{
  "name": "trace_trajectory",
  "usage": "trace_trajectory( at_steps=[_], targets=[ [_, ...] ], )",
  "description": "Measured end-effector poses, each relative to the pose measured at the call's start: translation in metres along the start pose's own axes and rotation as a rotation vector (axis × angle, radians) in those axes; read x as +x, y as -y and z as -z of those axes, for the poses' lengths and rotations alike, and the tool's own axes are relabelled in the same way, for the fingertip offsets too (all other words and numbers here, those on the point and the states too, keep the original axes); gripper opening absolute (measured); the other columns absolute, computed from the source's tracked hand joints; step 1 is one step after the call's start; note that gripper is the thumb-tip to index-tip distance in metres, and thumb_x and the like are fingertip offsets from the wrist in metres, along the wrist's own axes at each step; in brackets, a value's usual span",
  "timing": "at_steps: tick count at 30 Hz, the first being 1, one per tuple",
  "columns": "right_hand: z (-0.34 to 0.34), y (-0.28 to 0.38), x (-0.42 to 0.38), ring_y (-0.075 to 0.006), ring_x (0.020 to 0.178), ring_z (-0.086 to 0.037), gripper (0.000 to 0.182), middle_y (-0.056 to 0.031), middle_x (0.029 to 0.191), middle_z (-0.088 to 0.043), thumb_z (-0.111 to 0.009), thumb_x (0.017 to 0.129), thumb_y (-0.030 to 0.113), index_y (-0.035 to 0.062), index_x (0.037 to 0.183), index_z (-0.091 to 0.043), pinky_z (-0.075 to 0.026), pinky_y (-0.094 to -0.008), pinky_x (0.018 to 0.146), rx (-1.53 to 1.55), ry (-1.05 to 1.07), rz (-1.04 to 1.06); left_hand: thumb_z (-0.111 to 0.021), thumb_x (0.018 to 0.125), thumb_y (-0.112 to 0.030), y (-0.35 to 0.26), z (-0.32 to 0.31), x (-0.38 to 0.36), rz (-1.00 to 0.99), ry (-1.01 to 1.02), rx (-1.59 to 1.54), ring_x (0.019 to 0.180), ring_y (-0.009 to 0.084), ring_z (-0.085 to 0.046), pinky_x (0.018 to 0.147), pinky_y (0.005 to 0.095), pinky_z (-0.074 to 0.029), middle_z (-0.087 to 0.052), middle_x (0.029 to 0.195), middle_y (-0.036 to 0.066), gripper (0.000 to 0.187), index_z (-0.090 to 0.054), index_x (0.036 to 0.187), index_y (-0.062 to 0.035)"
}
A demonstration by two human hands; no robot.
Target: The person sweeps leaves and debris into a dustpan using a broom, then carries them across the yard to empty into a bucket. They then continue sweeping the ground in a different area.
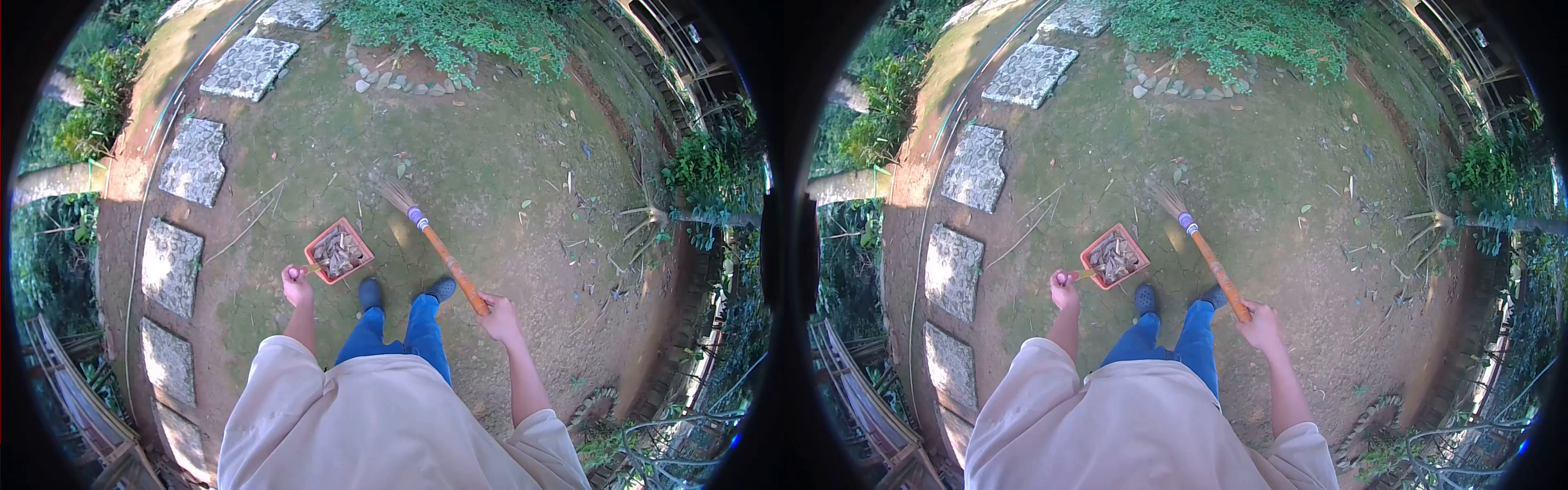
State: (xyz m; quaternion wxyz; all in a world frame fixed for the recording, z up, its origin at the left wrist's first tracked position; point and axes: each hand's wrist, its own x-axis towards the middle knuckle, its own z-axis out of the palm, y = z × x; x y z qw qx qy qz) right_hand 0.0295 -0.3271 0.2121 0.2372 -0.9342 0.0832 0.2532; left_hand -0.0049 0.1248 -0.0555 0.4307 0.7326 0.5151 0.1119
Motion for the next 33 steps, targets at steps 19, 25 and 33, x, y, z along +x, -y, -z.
trace_trajectory(
  at_steps=[19,25,33],
  targets=[
    [0.026,0.005,-0.033,-0.0127,0.071,-0.069,0.061,-0.0136,0.087,-0.075,-0.077,0.068,0.009,0.0113,0.128,-0.069,-0.055,-0.0298,0.067,-0.009,0.332,-0.037,-0.079,0.082,-0.011,0.007,0.002,-0.002,0.089,-0.019,-0.01,0.093,0.0221,-0.069,0.085,0.0371,-0.054,-0.073,0.103,0.009,0.034,-0.067,0.113,-0.0129],
    [0.019,-0.003,-0.035,-0.027,0.087,-0.071,0.057,-0.0181,0.099,-0.073,-0.075,0.068,0.011,0.0125,0.125,-0.07,-0.055,-0.0359,0.08,0.021,0.214,-0.04,-0.079,0.083,-0.014,-0.006,0.01,-0.013,0.051,-0.014,0.053,0.093,0.0233,-0.07,0.085,0.0379,-0.054,-0.073,0.103,0.01,0.033,-0.067,0.114,-0.0136],
    [0.022,-0.012,-0.041,-0.0312,0.095,-0.073,0.057,-0.0189,0.108,-0.073,-0.075,0.069,0.014,0.0124,0.126,-0.069,-0.056,-0.0369,0.085,-0.041,0.066,-0.009,-0.079,0.082,-0.016,0.014,0.003,-0.016,0.041,0.007,0.079,0.094,0.0266,-0.071,0.084,0.0409,-0.054,-0.073,0.103,0.011,0.034,-0.067,0.113,-0.0164]
  ],
)
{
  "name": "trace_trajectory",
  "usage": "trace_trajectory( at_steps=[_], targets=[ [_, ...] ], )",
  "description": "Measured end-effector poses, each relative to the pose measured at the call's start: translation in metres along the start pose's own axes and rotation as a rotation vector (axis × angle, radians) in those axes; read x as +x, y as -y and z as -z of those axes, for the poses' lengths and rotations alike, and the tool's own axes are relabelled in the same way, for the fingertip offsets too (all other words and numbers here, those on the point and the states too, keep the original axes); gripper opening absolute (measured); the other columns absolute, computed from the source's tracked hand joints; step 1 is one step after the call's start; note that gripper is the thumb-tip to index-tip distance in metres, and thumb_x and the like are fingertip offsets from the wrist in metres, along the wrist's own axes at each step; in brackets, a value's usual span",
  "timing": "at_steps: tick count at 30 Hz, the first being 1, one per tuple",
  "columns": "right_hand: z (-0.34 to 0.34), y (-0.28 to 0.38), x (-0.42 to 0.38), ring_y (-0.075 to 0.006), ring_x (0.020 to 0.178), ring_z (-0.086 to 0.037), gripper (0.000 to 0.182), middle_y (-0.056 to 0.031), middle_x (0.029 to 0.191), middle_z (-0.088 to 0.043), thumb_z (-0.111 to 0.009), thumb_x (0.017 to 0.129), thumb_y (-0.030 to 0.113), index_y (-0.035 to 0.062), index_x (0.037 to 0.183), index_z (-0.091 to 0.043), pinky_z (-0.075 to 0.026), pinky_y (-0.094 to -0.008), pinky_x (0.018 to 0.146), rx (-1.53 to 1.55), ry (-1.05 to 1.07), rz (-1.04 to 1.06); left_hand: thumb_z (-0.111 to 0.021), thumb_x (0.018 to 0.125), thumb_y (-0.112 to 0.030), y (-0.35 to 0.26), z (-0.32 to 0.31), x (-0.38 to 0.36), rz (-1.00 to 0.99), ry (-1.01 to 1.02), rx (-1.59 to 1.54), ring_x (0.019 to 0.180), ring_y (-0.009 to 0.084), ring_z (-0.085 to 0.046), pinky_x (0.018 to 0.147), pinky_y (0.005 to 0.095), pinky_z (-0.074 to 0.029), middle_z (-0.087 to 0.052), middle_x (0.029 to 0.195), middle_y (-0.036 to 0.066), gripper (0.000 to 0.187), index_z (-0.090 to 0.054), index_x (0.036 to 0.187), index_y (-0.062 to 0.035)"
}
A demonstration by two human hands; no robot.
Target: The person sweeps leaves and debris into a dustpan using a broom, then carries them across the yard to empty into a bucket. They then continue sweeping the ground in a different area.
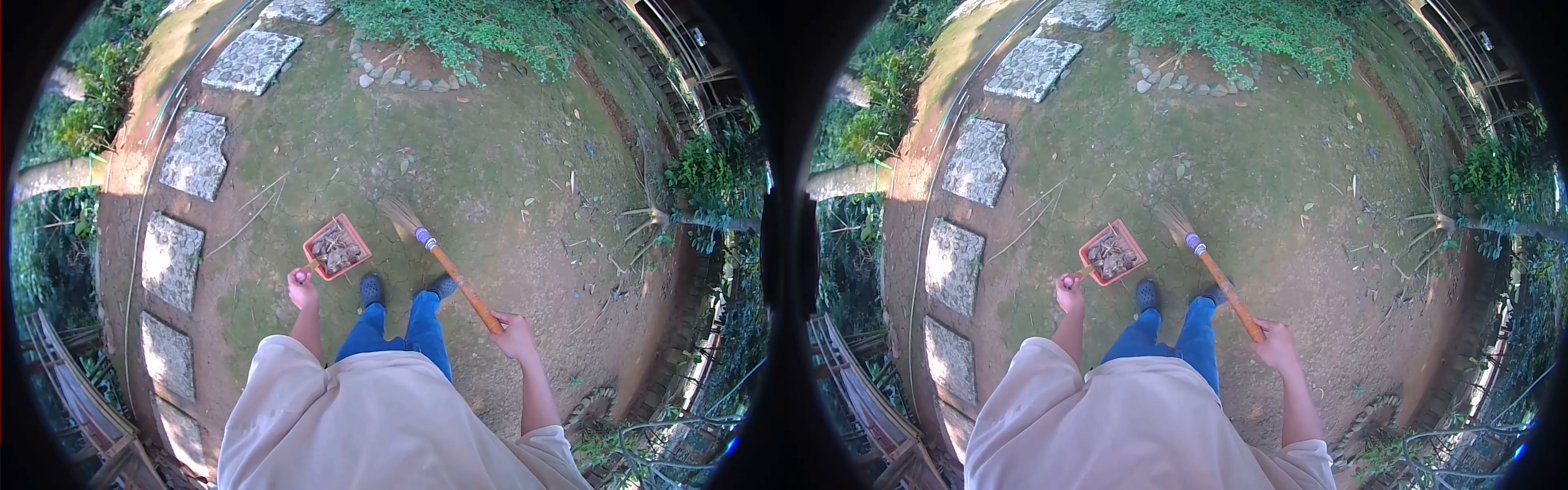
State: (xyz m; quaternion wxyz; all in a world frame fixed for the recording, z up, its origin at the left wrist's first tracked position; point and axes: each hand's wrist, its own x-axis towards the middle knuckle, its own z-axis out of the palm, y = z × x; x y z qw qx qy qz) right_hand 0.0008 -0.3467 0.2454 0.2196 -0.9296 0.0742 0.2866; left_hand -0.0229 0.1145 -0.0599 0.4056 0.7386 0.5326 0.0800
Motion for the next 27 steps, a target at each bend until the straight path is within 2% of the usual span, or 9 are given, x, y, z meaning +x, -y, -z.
trace_trajectory(
  at_steps=[2,5,8,11,14,17,20,23,27],
  targets=[
    [-0.007,-0.013,0.002,-0.0311,0.095,-0.073,0.057,-0.0197,0.107,-0.072,-0.075,0.069,0.015,0.0139,0.126,-0.069,-0.056,-0.0374,0.085,0.016,-0.031,0.027,-0.079,0.082,-0.015,0.008,-0.004,0.005,-0.004,0.007,-0.033,0.094,0.0265,-0.07,0.084,0.0406,-0.054,-0.073,0.103,0.011,0.034,-0.067,0.113,-0.0166],
    [0.004,0.014,-0.004,-0.0358,0.102,-0.069,0.055,-0.0204,0.112,-0.07,-0.075,0.07,0.014,0.0094,0.124,-0.069,-0.055,-0.0395,0.09,-0.07,0.042,-0.07,-0.078,0.083,-0.015,0.004,-0.005,0.002,-0.009,-0.01,0.073,0.094,0.0259,-0.07,0.085,0.0403,-0.053,-0.073,0.104,0.01,0.033,-0.066,0.113,-0.0161],
    [-0.004,0.007,-0.002,-0.0319,0.092,-0.073,0.056,-0.0217,0.104,-0.072,-0.075,0.069,0.018,0.0131,0.124,-0.07,-0.056,-0.0382,0.084,-0.103,0.118,-0.054,-0.078,0.083,-0.015,0.001,-0.003,-0.003,-0.027,0.004,0.007,0.093,0.0257,-0.069,0.085,0.0396,-0.053,-0.073,0.104,0.009,0.032,-0.066,0.113,-0.0155],
    [-0.01,0.004,-0.003,-0.0271,0.084,-0.073,0.055,-0.0193,0.1,-0.074,-0.075,0.068,0.014,0.0119,0.123,-0.071,-0.056,-0.0353,0.08,-0.073,0.2,-0.07,-0.078,0.083,-0.015,0.0,-0.005,-0.003,-0.029,0.001,-0.026,0.093,0.0252,-0.069,0.085,0.039,-0.053,-0.072,0.103,0.01,0.032,-0.066,0.113,-0.0154],
    [-0.003,-0.005,-0.006,-0.0268,0.08,-0.074,0.056,-0.0179,0.097,-0.075,-0.075,0.07,0.014,0.0131,0.126,-0.069,-0.057,-0.0358,0.075,0.105,0.239,-0.064,-0.078,0.084,-0.014,-0.013,-0.001,-0.004,0.005,0.002,-0.042,0.094,0.0232,-0.069,0.085,0.0378,-0.053,-0.073,0.103,0.009,0.034,-0.066,0.115,-0.015],
    [0.009,0.0,-0.012,-0.0166,0.068,-0.07,0.058,-0.0151,0.09,-0.076,-0.073,0.069,0.01,0.0097,0.127,-0.069,-0.055,-0.0306,0.065,0.281,0.299,-0.22,-0.078,0.084,-0.013,-0.014,0.002,-0.001,0.013,0.014,-0.093,0.095,0.0208,-0.069,0.086,0.0365,-0.053,-0.073,0.105,0.008,0.035,-0.066,0.116,-0.0133],
    [0.008,-0.007,-0.01,-0.0117,0.059,-0.065,0.058,-0.012,0.083,-0.074,-0.071,0.069,0.007,0.0063,0.127,-0.069,-0.052,-0.0287,0.057,0.364,0.197,-0.091,-0.077,0.085,-0.011,-0.012,0.002,0.003,-0.024,-0.009,-0.137,0.096,0.0193,-0.069,0.087,0.0353,-0.053,-0.072,0.106,0.008,0.033,-0.066,0.117,-0.0115],
    [0.015,0.002,-0.004,-0.0109,0.054,-0.062,0.058,-0.0109,0.083,-0.075,-0.07,0.069,0.006,0.0048,0.127,-0.068,-0.05,-0.0293,0.053,0.32,0.18,-0.165,-0.076,0.086,-0.008,-0.015,0.001,0.009,-0.027,-0.023,-0.176,0.094,0.0173,-0.068,0.086,0.0338,-0.054,-0.072,0.104,0.007,0.033,-0.066,0.117,-0.0102],
    [0.007,-0.009,0.009,-0.0107,0.053,-0.061,0.057,-0.011,0.088,-0.075,-0.069,0.07,0.004,0.0045,0.127,-0.068,-0.049,-0.0291,0.052,0.365,0.076,-0.078,-0.077,0.085,-0.007,-0.024,-0.002,0.01,-0.063,-0.035,-0.206,0.09,0.0143,-0.066,0.084,0.0319,-0.054,-0.071,0.101,0.005,0.033,-0.065,0.116,-0.0088]
  ],
)
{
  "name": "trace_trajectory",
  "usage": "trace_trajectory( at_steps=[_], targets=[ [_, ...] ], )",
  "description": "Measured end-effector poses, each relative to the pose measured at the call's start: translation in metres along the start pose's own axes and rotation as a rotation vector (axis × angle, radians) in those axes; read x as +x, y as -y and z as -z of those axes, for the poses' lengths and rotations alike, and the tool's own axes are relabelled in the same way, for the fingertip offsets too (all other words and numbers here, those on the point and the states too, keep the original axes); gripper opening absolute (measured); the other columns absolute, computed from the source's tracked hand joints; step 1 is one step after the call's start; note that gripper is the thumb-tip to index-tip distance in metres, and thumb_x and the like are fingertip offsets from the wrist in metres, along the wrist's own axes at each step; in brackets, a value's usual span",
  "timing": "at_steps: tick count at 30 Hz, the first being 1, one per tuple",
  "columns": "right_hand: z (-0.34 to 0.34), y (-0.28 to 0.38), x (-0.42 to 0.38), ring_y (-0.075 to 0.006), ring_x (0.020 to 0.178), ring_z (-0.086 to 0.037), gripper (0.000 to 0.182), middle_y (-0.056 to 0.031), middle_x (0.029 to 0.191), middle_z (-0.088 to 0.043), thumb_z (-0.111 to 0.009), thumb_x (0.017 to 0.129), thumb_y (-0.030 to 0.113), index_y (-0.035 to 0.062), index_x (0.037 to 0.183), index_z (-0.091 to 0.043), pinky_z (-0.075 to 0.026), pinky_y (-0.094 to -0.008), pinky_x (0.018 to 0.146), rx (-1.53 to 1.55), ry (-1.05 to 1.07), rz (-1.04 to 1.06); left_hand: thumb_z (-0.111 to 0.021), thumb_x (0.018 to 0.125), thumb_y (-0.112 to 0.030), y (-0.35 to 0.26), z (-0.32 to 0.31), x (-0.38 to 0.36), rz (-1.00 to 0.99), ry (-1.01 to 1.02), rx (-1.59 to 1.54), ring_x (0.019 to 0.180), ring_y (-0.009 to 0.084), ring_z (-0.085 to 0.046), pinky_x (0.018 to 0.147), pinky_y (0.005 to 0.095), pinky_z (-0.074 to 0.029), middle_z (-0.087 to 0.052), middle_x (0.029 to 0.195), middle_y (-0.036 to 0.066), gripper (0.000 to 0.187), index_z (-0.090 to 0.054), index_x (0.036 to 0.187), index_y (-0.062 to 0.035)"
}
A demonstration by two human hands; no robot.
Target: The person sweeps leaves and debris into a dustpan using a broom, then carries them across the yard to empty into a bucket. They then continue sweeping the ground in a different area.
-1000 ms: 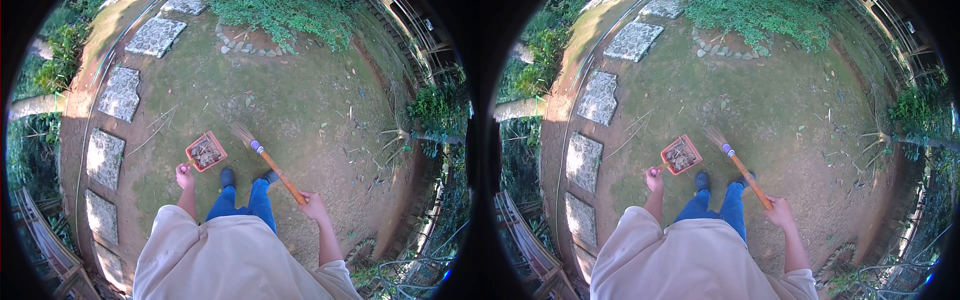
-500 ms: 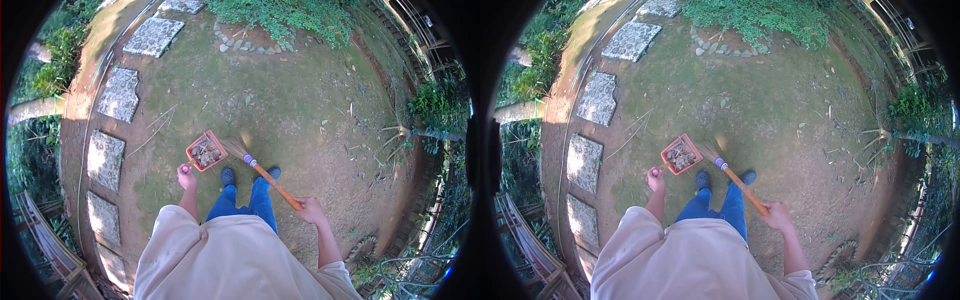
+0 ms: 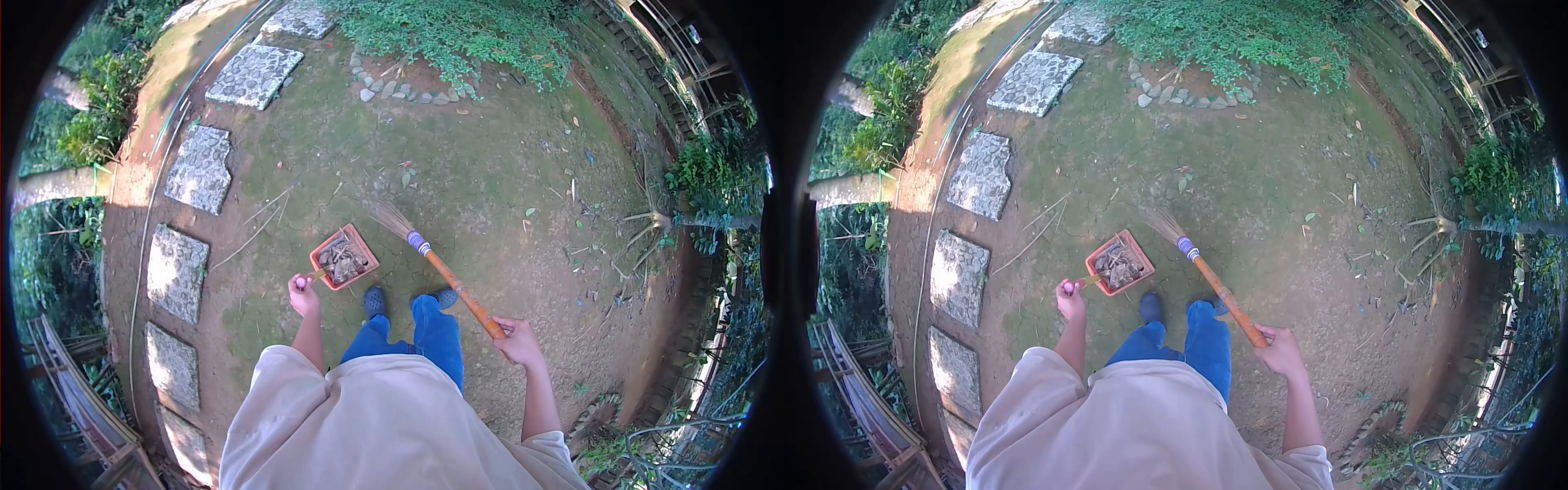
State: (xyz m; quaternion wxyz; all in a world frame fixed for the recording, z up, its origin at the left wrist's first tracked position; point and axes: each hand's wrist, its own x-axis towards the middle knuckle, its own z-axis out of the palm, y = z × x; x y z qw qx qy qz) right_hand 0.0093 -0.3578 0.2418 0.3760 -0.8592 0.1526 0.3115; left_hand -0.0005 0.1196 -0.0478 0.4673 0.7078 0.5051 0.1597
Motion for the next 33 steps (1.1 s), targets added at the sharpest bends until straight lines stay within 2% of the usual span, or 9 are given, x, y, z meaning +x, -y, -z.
trace_trajectory(
  at_steps=[2,5,8,11,14,17,20,29,33],
  targets=[
    [0.005,0.022,-0.002,-0.0109,0.054,-0.062,0.058,-0.0113,0.091,-0.076,-0.069,0.07,0.003,0.004,0.128,-0.067,-0.049,-0.0291,0.052,0.0,-0.022,-0.045,-0.077,0.085,-0.006,0.0,-0.01,0.004,-0.016,0.0,-0.036,0.089,0.0129,-0.065,0.083,0.0309,-0.053,-0.07,0.099,0.004,0.032,-0.065,0.115,-0.0082],
    [0.006,0.006,0.014,-0.0107,0.052,-0.06,0.059,-0.0118,0.094,-0.076,-0.07,0.07,0.002,0.0025,0.129,-0.066,-0.048,-0.029,0.051,0.07,-0.063,-0.02,-0.078,0.085,-0.006,-0.018,-0.025,0.004,0.016,0.012,-0.003,0.087,0.0125,-0.065,0.082,0.0304,-0.053,-0.07,0.099,0.004,0.031,-0.065,0.113,-0.0079],
    [0.016,0.003,0.03,-0.0149,0.069,-0.069,0.062,-0.016,0.105,-0.074,-0.071,0.068,0.0,-0.001,0.13,-0.064,-0.055,-0.0289,0.063,0.103,-0.073,-0.029,-0.078,0.085,-0.006,-0.038,-0.043,0.001,0.014,0.012,-0.002,0.086,0.0119,-0.064,0.081,0.0302,-0.053,-0.07,0.098,0.003,0.031,-0.065,0.113,-0.0076],
    [0.026,-0.023,0.059,-0.0217,0.097,-0.072,0.063,-0.0205,0.116,-0.071,-0.072,0.067,0.0,-0.0044,0.13,-0.063,-0.057,-0.0309,0.083,0.142,-0.108,0.056,-0.078,0.085,-0.006,-0.052,-0.067,0.0,0.0,0.021,-0.039,0.087,0.0126,-0.064,0.081,0.0305,-0.053,-0.07,0.097,0.004,0.032,-0.065,0.113,-0.0075],
    [0.05,0.001,0.075,-0.027,0.117,-0.065,0.063,-0.023,0.122,-0.068,-0.072,0.067,-0.001,-0.0056,0.129,-0.062,-0.052,-0.0338,0.098,0.142,-0.091,-0.043,-0.078,0.085,-0.006,-0.065,-0.091,0.003,0.008,0.038,-0.095,0.087,0.0131,-0.064,0.081,0.0306,-0.053,-0.07,0.098,0.004,0.031,-0.065,0.113,-0.0074],
    [0.068,0.0,0.104,-0.0279,0.114,-0.067,0.064,-0.0224,0.121,-0.069,-0.072,0.066,0.0,-0.0047,0.129,-0.063,-0.053,-0.034,0.097,0.118,-0.117,-0.014,-0.079,0.084,-0.007,-0.098,-0.11,0.002,0.023,0.043,0.026,0.088,0.0134,-0.064,0.081,0.0304,-0.053,-0.07,0.098,0.004,0.032,-0.065,0.113,-0.0074],
    [0.086,0.008,0.132,-0.0283,0.114,-0.067,0.064,-0.0222,0.121,-0.069,-0.073,0.066,0.0,-0.0037,0.129,-0.063,-0.052,-0.0343,0.098,0.057,-0.167,0.023,-0.08,0.084,-0.008,-0.095,-0.142,0.016,0.002,0.029,-0.134,0.088,0.013,-0.064,0.082,0.0305,-0.053,-0.07,0.099,0.004,0.033,-0.065,0.113,-0.0073],
    [0.119,0.024,0.22,-0.0269,0.113,-0.068,0.064,-0.0213,0.119,-0.07,-0.073,0.068,0.006,0.0012,0.131,-0.063,-0.052,-0.0326,0.097,-0.066,-0.158,0.056,-0.08,0.083,-0.009,-0.132,-0.204,0.017,0.057,-0.026,-0.039,0.089,0.0146,-0.065,0.083,0.0323,-0.053,-0.071,0.1,0.006,0.032,-0.064,0.112,-0.007],
    [0.117,0.039,0.234,-0.0243,0.104,-0.07,0.062,-0.0204,0.111,-0.073,-0.075,0.066,0.002,0.0004,0.128,-0.066,-0.055,-0.0331,0.09,-0.198,-0.084,0.043,-0.08,0.083,-0.01,-0.133,-0.221,0.015,0.094,-0.017,0.012,0.089,0.0165,-0.066,0.084,0.0333,-0.053,-0.071,0.101,0.007,0.032,-0.064,0.111,-0.0076]
  ],
)
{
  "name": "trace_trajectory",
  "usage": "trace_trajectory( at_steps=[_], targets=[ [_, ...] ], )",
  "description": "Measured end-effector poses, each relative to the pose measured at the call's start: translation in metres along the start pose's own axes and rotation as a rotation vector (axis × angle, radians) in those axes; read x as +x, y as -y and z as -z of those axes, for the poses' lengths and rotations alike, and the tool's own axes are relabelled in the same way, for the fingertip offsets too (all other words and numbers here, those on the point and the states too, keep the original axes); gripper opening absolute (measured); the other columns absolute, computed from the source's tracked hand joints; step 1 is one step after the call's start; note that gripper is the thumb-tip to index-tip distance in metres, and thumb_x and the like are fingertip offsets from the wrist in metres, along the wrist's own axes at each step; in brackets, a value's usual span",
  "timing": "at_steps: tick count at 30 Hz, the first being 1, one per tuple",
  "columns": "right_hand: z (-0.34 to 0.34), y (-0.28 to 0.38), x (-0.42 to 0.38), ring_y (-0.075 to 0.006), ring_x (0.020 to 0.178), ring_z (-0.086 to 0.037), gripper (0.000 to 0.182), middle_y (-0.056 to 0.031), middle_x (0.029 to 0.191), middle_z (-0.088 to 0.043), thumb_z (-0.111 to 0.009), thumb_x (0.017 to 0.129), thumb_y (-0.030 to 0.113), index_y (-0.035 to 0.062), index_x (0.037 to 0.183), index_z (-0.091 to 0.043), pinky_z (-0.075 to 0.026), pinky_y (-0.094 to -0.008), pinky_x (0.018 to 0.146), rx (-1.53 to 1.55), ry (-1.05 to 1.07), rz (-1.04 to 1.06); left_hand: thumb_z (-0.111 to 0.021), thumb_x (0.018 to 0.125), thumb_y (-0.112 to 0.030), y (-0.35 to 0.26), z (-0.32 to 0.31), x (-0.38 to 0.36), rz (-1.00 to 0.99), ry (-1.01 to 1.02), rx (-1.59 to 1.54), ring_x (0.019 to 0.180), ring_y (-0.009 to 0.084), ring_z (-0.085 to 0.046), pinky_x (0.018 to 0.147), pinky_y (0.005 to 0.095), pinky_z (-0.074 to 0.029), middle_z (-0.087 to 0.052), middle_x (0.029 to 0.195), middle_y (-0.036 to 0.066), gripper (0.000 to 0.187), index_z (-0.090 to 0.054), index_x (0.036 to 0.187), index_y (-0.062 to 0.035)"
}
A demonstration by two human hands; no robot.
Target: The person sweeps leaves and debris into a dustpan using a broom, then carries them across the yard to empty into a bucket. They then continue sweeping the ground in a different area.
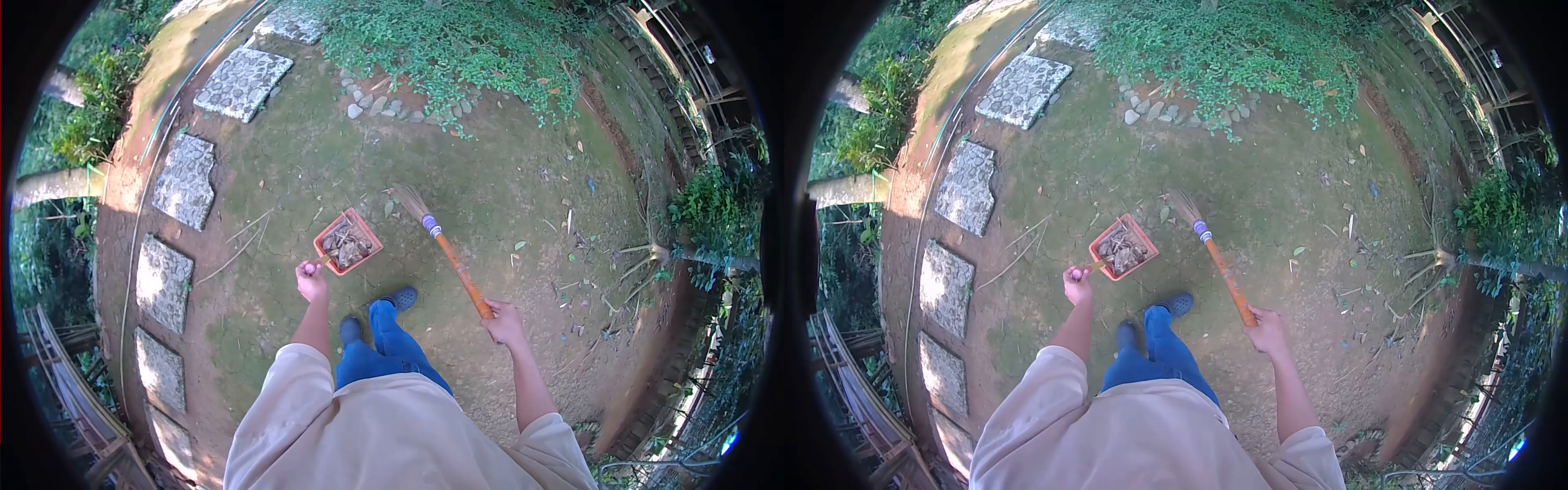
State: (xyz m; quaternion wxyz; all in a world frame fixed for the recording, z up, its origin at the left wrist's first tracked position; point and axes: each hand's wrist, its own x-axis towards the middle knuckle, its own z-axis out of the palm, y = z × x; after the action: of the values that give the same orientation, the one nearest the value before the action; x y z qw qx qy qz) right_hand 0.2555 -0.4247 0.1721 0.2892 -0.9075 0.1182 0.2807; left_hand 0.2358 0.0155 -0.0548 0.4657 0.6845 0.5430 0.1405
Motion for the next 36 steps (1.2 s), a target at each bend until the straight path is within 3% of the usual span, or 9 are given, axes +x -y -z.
trace_trajectory(
  at_steps=[2,5,8,11,17,20,23,32,36],
  targets=[
    [0.005,0.008,-0.005,-0.0213,0.091,-0.073,0.062,-0.0185,0.105,-0.074,-0.075,0.067,0.004,0.0033,0.128,-0.067,-0.057,-0.0317,0.08,-0.113,0.09,0.007,-0.08,0.083,-0.011,-0.005,-0.004,-0.002,0.012,-0.006,0.029,0.09,0.0171,-0.067,0.084,0.0337,-0.053,-0.071,0.101,0.007,0.033,-0.064,0.111,-0.0078],
    [0.01,0.001,-0.022,-0.0148,0.069,-0.07,0.061,-0.0129,0.094,-0.076,-0.075,0.068,0.004,0.0055,0.129,-0.067,-0.055,-0.0286,0.064,-0.02,0.209,-0.07,-0.08,0.083,-0.013,-0.007,-0.006,-0.001,0.028,-0.026,0.039,0.091,0.0174,-0.067,0.085,0.0336,-0.053,-0.072,0.102,0.007,0.033,-0.064,0.112,-0.0078],
    [0.019,-0.016,-0.042,-0.0087,0.056,-0.061,0.06,-0.0083,0.085,-0.074,-0.075,0.069,0.003,0.0055,0.129,-0.067,-0.05,-0.0268,0.053,0.017,0.208,0.037,-0.079,0.084,-0.01,-0.019,0.003,-0.005,0.039,-0.024,0.074,0.092,0.0161,-0.067,0.084,0.0327,-0.053,-0.072,0.103,0.006,0.031,-0.064,0.112,-0.0075],
    [0.031,-0.005,-0.069,-0.0081,0.057,-0.061,0.06,-0.0071,0.08,-0.072,-0.075,0.069,0.002,0.0046,0.129,-0.067,-0.05,-0.0258,0.053,0.013,0.211,0.032,-0.077,0.085,-0.006,-0.004,0.003,0.001,0.04,-0.006,-0.105,0.093,0.0142,-0.066,0.084,0.0313,-0.053,-0.071,0.103,0.006,0.03,-0.064,0.111,-0.007],
    [0.037,0.009,-0.089,-0.0087,0.061,-0.063,0.061,-0.0092,0.088,-0.074,-0.075,0.069,-0.001,0.0012,0.129,-0.066,-0.05,-0.0245,0.055,0.096,0.2,-0.183,-0.077,0.085,-0.004,-0.001,0.013,0.0,0.019,-0.033,-0.04,0.089,0.0133,-0.064,0.083,0.031,-0.052,-0.07,0.102,0.005,0.031,-0.064,0.112,-0.0068],
    [0.03,-0.004,-0.083,-0.0225,0.101,-0.072,0.06,-0.0207,0.113,-0.072,-0.075,0.068,0.005,-0.001,0.127,-0.066,-0.055,-0.0316,0.087,0.192,0.123,-0.12,-0.079,0.084,-0.005,0.005,0.018,0.003,0.02,-0.027,-0.041,0.088,0.0137,-0.063,0.082,0.0315,-0.053,-0.07,0.101,0.004,0.032,-0.065,0.112,-0.007],
    [0.026,-0.008,-0.072,-0.0253,0.108,-0.07,0.061,-0.0218,0.118,-0.07,-0.075,0.067,0.004,-0.003,0.127,-0.065,-0.054,-0.0328,0.093,0.144,0.081,-0.08,-0.08,0.083,-0.006,-0.003,0.024,0.001,0.038,-0.04,-0.077,0.087,0.0141,-0.063,0.082,0.0317,-0.052,-0.07,0.099,0.004,0.032,-0.065,0.112,-0.0072],
    [-0.007,-0.021,-0.012,-0.0288,0.114,-0.068,0.063,-0.0231,0.119,-0.07,-0.075,0.066,0.008,-0.0033,0.128,-0.064,-0.052,-0.0344,0.098,0.167,-0.038,0.024,-0.077,0.083,-0.001,0.024,0.03,0.008,0.041,-0.036,-0.135,0.089,0.0134,-0.065,0.083,0.0306,-0.053,-0.07,0.099,0.005,0.032,-0.064,0.112,-0.0057],
    [-0.016,-0.006,-0.001,-0.0236,0.106,-0.069,0.065,-0.0185,0.117,-0.071,-0.075,0.066,0.002,-0.0015,0.129,-0.064,-0.054,-0.0303,0.089,0.011,0.015,0.023,-0.076,0.084,0.001,0.027,0.032,0.009,0.032,-0.027,-0.119,0.09,0.0132,-0.065,0.083,0.0294,-0.053,-0.07,0.101,0.005,0.032,-0.063,0.112,-0.006]
  ],
)
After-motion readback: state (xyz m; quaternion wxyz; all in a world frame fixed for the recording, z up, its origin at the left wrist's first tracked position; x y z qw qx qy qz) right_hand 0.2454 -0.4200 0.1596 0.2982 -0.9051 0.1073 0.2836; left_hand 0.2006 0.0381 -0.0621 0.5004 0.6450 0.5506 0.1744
